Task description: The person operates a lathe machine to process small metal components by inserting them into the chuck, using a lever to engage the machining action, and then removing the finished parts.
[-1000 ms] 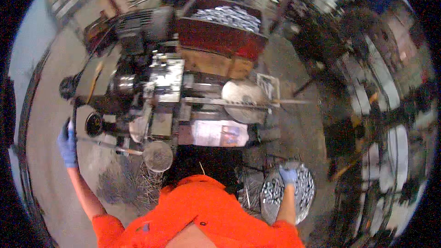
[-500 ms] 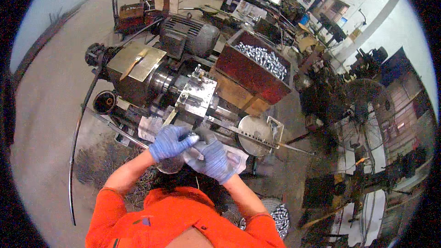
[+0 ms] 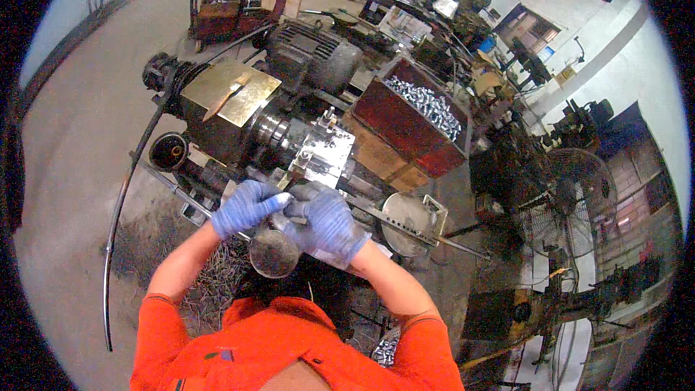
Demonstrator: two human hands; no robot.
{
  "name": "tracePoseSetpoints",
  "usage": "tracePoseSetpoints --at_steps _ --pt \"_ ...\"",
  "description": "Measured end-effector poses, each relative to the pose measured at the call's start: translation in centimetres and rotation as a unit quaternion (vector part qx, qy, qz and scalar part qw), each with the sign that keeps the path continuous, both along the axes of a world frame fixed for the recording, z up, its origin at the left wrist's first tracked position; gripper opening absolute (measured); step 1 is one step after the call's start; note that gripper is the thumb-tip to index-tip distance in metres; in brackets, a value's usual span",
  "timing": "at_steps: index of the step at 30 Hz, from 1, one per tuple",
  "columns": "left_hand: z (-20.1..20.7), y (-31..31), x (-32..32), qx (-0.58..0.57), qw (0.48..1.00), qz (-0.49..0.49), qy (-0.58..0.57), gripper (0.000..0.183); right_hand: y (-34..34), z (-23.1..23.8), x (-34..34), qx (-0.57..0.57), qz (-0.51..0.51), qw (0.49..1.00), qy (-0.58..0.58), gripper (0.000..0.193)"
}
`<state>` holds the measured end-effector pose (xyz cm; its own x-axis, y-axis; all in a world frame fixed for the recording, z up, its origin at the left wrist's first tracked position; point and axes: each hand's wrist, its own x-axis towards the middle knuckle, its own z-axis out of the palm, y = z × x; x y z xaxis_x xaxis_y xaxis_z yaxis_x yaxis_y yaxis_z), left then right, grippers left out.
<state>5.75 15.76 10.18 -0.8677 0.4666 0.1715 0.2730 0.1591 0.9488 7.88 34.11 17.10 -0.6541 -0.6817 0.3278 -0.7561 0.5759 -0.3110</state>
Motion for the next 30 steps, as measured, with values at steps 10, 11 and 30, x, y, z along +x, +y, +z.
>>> tracePoseSetpoints --at_steps 10,11,30 --pt "3.2 -17.8 2.6 -0.073 0.956 0.283 -0.027 0.035 -3.1 -2.6 -10.9 0.241 -0.189 0.951 -0.047 0.052" --pt "2.5 -20.0 3.3 -0.069 0.945 0.317 -0.030 0.034 -3.2 -4.3 -12.4 0.243 -0.201 0.948 -0.031 0.059" --pt "-2.8 -29.8 13.3 -0.498 0.712 0.495 0.004 0.037 -3.4 -5.7 -16.0 0.215 -0.163 0.959 -0.083 0.047"
